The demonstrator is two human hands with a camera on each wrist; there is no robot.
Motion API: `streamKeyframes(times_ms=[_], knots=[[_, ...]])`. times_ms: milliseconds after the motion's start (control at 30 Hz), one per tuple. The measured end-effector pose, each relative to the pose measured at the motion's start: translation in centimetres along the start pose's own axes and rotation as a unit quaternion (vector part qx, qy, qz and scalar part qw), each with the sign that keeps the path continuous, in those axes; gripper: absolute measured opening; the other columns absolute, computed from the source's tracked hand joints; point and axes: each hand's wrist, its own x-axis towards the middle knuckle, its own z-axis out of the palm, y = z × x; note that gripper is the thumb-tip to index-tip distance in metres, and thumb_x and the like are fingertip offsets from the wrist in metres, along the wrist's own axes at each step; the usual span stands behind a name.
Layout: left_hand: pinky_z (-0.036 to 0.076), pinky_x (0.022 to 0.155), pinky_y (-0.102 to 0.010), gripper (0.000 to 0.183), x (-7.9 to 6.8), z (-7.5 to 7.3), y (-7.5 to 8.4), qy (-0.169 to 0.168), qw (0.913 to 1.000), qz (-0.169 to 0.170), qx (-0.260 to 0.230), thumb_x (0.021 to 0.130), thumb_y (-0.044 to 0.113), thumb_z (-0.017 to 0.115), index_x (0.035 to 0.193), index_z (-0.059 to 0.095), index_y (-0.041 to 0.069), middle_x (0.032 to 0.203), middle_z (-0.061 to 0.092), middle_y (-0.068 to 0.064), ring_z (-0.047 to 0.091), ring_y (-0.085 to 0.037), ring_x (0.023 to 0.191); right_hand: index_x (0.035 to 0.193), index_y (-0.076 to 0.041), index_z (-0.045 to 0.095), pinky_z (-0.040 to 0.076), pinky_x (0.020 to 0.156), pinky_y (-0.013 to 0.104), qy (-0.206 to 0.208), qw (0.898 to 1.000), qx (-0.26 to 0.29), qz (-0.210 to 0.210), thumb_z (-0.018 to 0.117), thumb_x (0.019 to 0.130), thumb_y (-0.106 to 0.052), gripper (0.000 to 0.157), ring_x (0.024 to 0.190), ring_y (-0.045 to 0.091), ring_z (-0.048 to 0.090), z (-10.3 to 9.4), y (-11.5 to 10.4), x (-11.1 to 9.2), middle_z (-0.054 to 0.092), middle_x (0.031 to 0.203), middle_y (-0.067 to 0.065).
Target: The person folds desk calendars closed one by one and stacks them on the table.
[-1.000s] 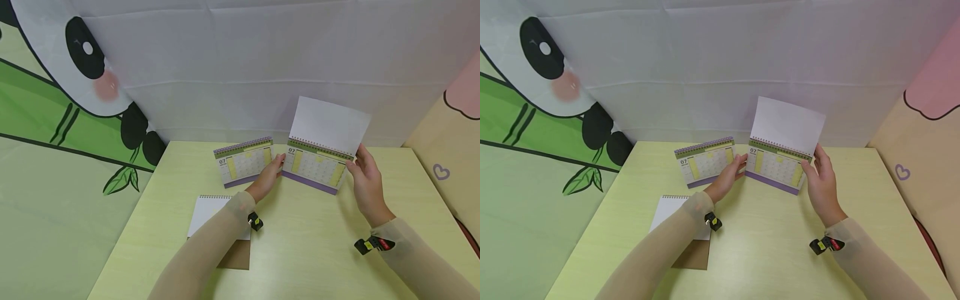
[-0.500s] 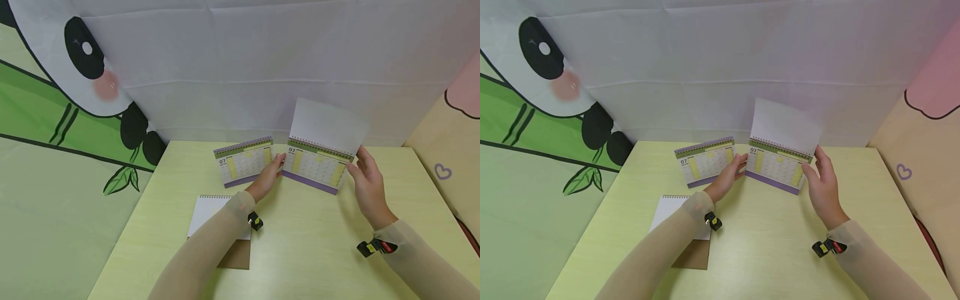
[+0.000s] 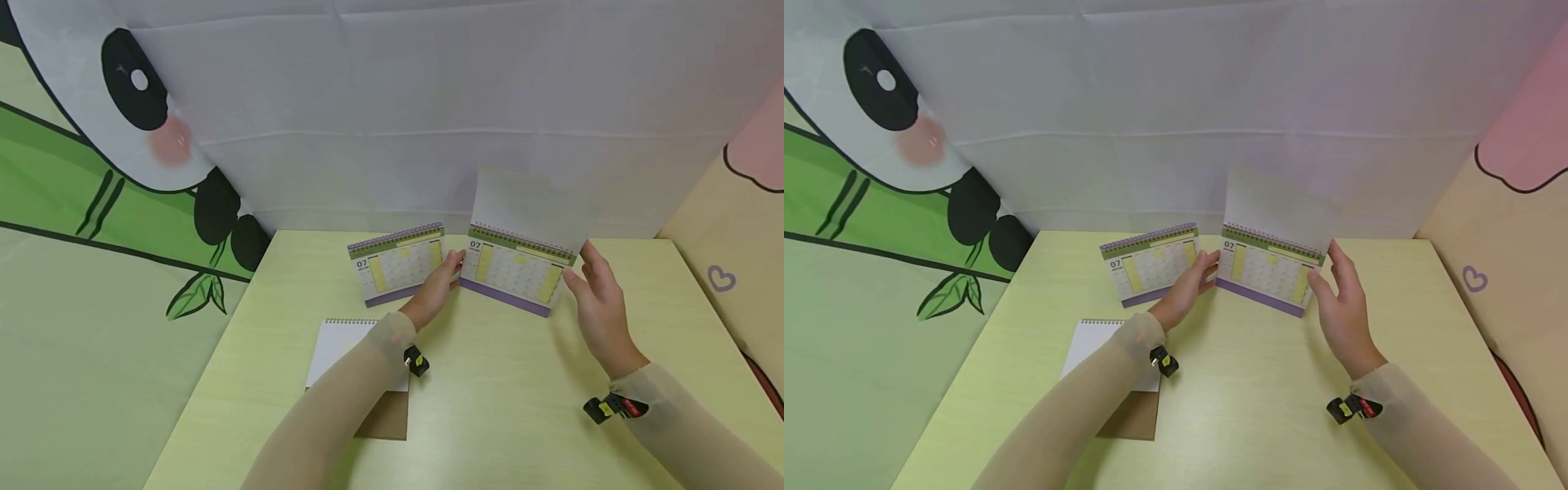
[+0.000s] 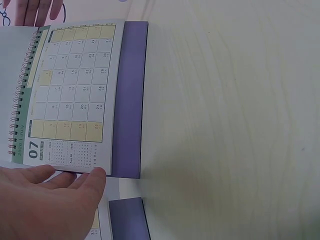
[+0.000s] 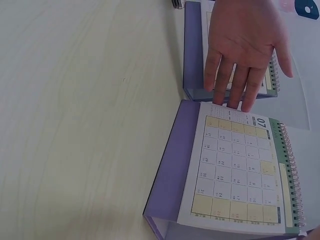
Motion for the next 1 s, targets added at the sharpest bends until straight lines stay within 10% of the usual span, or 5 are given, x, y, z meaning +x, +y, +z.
streamKeyframes(times_ms=[567,833,1000], knots=[[0.028,0.152,-0.049,0.084,-0.1,-0.1,-0.1,-0.003,1.0,-0.001,-0.005,0.126,0.066,0.009,0.191,0.02,0.015,0.201,0.02,-0.005,0.023,-0.027,0.188,0.19,-0.023,0.026,0.024,0.13,-0.001,-0.003,1.0,-0.027,0.003,0.054,0.126,-0.017,0.07,0.188,0.029,0.016,-0.1,0.4,-0.8,0.022,0.2,0.003],[0.028,0.152,-0.049,0.081,-0.2,-0.2,0.0,-0.004,0.9999,-0.01,-0.002,0.126,0.065,0.008,0.191,0.021,0.017,0.2,0.022,-0.004,0.024,-0.026,0.187,0.191,-0.011,0.013,0.004,0.152,0.036,-0.031,0.999,-0.014,0.011,0.021,0.131,-0.041,0.068,0.189,0.039,0.003,-0.6,0.9,-1.4,0.009,0.202,0.012],[0.029,0.152,-0.049,0.082,-0.4,-0.2,0.1,-0.004,0.9999,-0.01,-0.001,0.126,0.065,0.008,0.191,0.021,0.017,0.2,0.023,-0.004,0.025,-0.026,0.187,0.19,-0.007,0.016,0.011,0.145,0.018,-0.024,0.999,-0.027,0.0,0.016,0.13,-0.044,0.07,0.188,0.038,0.008,-0.5,1.0,-1.6,0.013,0.201,0.016]])
